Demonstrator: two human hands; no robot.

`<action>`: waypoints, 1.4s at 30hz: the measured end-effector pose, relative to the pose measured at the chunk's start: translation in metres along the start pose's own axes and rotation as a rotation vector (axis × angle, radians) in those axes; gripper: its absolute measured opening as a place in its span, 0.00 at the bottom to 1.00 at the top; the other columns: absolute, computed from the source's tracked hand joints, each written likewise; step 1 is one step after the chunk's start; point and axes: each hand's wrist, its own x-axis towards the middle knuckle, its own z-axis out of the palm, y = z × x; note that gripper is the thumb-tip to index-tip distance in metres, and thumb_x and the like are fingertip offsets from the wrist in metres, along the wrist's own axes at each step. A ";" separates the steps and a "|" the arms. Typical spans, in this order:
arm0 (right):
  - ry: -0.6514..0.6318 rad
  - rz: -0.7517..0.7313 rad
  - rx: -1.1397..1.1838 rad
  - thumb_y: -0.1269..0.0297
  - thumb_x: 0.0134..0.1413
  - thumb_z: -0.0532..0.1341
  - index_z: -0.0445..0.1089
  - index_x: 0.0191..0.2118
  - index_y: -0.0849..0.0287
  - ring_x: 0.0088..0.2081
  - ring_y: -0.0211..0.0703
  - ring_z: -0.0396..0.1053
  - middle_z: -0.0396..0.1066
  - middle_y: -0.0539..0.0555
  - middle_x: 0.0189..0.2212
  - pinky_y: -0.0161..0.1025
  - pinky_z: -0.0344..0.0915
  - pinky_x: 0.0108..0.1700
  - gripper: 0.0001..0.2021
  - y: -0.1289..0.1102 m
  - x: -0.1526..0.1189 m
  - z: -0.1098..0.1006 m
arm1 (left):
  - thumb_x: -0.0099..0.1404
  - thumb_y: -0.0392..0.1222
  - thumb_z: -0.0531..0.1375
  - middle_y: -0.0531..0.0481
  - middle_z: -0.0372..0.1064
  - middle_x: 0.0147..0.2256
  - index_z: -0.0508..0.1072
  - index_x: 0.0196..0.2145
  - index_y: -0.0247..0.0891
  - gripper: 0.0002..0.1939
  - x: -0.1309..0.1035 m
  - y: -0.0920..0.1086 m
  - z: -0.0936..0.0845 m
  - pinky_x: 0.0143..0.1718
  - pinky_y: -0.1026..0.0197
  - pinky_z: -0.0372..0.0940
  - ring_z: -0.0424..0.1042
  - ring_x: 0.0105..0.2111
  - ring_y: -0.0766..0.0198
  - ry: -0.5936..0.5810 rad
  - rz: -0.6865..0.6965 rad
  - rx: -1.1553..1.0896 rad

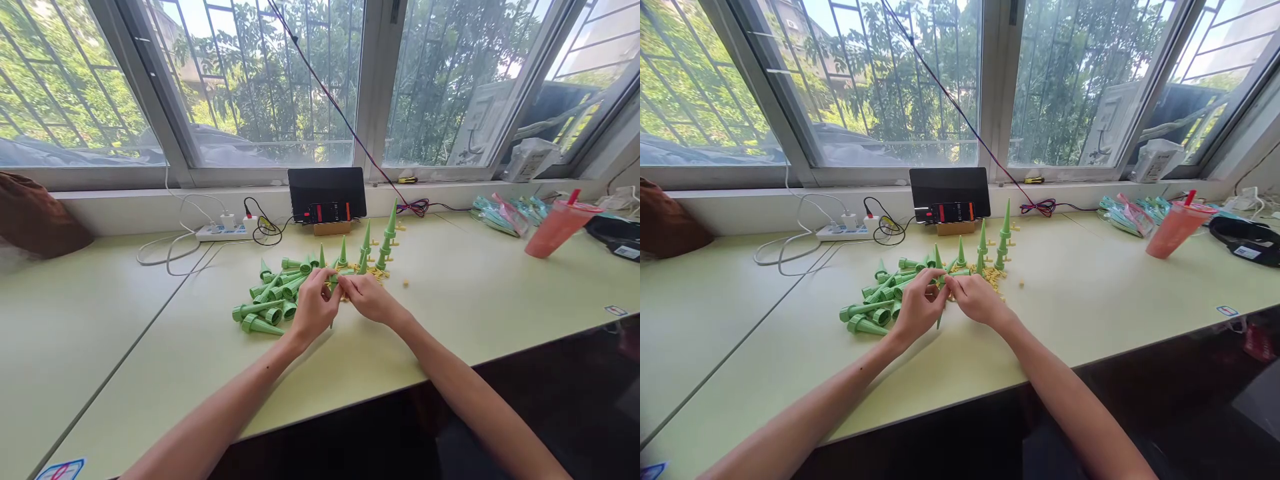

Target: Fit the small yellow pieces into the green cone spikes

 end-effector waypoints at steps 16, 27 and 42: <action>0.068 0.006 0.086 0.54 0.68 0.45 0.58 0.24 0.58 0.21 0.35 0.56 0.59 0.47 0.17 0.34 0.51 0.28 0.22 -0.003 0.001 0.001 | 0.63 0.40 0.57 0.52 0.64 0.35 0.69 0.38 0.38 0.06 0.004 0.007 -0.003 0.20 0.69 0.59 0.62 0.19 0.76 0.040 -0.016 -0.004; 0.101 0.017 0.027 0.54 0.67 0.46 0.56 0.24 0.58 0.23 0.35 0.55 0.59 0.47 0.19 0.34 0.49 0.27 0.21 0.002 0.001 0.003 | 0.62 0.41 0.58 0.51 0.66 0.36 0.69 0.39 0.38 0.07 0.003 0.006 -0.003 0.18 0.70 0.58 0.62 0.18 0.77 0.049 -0.081 -0.026; 0.090 -0.008 -0.015 0.53 0.68 0.44 0.56 0.24 0.58 0.23 0.35 0.55 0.60 0.48 0.20 0.35 0.48 0.27 0.22 0.004 0.001 0.004 | 0.63 0.42 0.58 0.51 0.67 0.35 0.68 0.39 0.37 0.08 0.003 0.005 -0.003 0.18 0.69 0.58 0.61 0.18 0.76 0.043 -0.069 -0.030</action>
